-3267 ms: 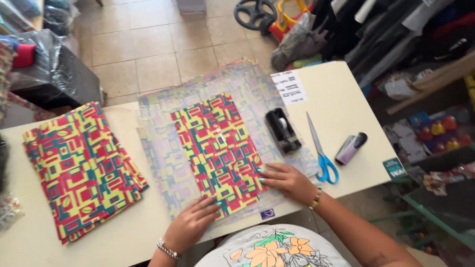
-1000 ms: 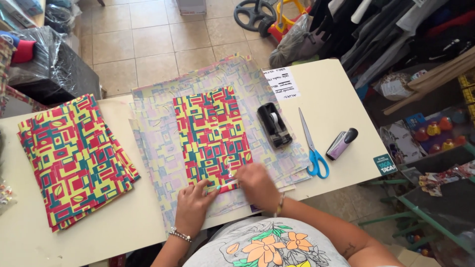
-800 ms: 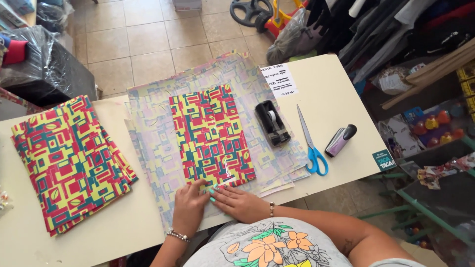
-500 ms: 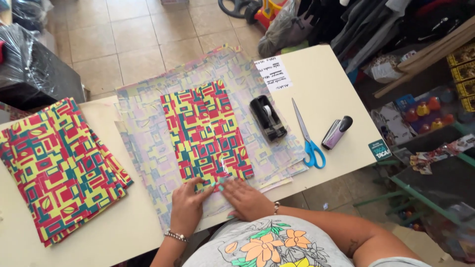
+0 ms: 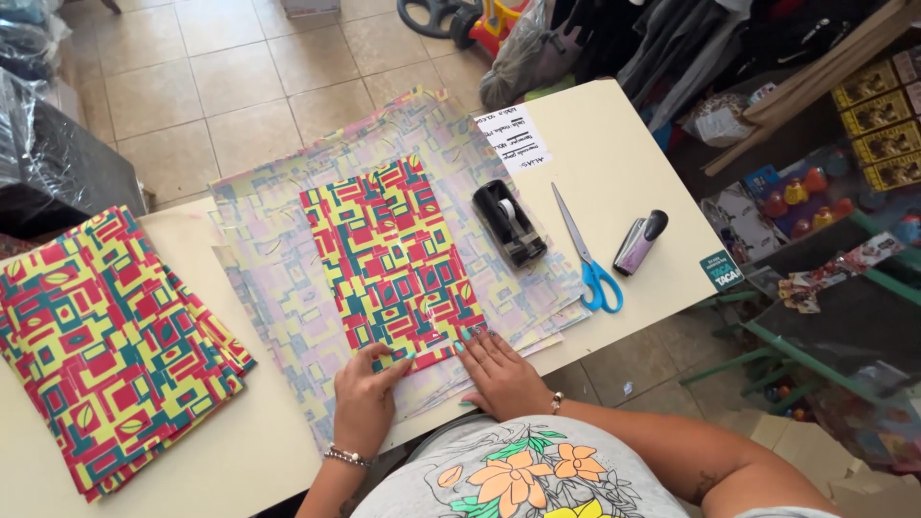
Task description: Folding sheets of patterned wrapping paper into smaller rectangles and occasionally using a stapler to secure them.
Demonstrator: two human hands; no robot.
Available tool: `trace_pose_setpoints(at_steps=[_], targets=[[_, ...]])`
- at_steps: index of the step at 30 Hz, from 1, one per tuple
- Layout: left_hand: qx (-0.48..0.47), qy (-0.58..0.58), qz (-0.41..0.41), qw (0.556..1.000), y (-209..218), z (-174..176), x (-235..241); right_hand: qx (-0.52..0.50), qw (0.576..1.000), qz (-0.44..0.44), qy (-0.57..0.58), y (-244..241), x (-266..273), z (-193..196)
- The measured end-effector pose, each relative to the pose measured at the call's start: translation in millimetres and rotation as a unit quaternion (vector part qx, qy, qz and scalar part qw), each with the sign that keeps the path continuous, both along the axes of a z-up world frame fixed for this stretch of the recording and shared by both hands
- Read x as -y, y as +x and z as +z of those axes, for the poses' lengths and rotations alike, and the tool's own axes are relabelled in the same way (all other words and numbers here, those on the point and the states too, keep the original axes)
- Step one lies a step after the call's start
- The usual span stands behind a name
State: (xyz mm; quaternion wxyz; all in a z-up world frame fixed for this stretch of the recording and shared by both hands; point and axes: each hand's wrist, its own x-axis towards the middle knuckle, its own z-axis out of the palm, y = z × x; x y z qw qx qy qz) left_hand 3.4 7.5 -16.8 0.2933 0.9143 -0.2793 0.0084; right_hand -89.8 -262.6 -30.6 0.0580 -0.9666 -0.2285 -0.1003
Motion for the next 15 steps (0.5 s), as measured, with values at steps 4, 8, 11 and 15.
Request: trace_pose_setpoints(at_steps=[4, 8, 11, 15], targets=[[-0.001, -0.041, -0.001, 0.999, 3, 10, 1, 0.001, 1.000, 0.002, 0.000, 4, 1, 12], [0.010, -0.109, 0.079, 0.991, -1, 20, -4, 0.004, 1.000, 0.012, 0.007, 9, 0, 25], [-0.036, -0.098, 0.133, 0.986, -3, 18, -15, 0.025, 1.000, 0.017, 0.003, 10, -2, 28], [0.156, -0.063, 0.083, 0.982, -3, 11, -16, 0.056, 0.998, 0.009, -0.022, 11, -7, 22]])
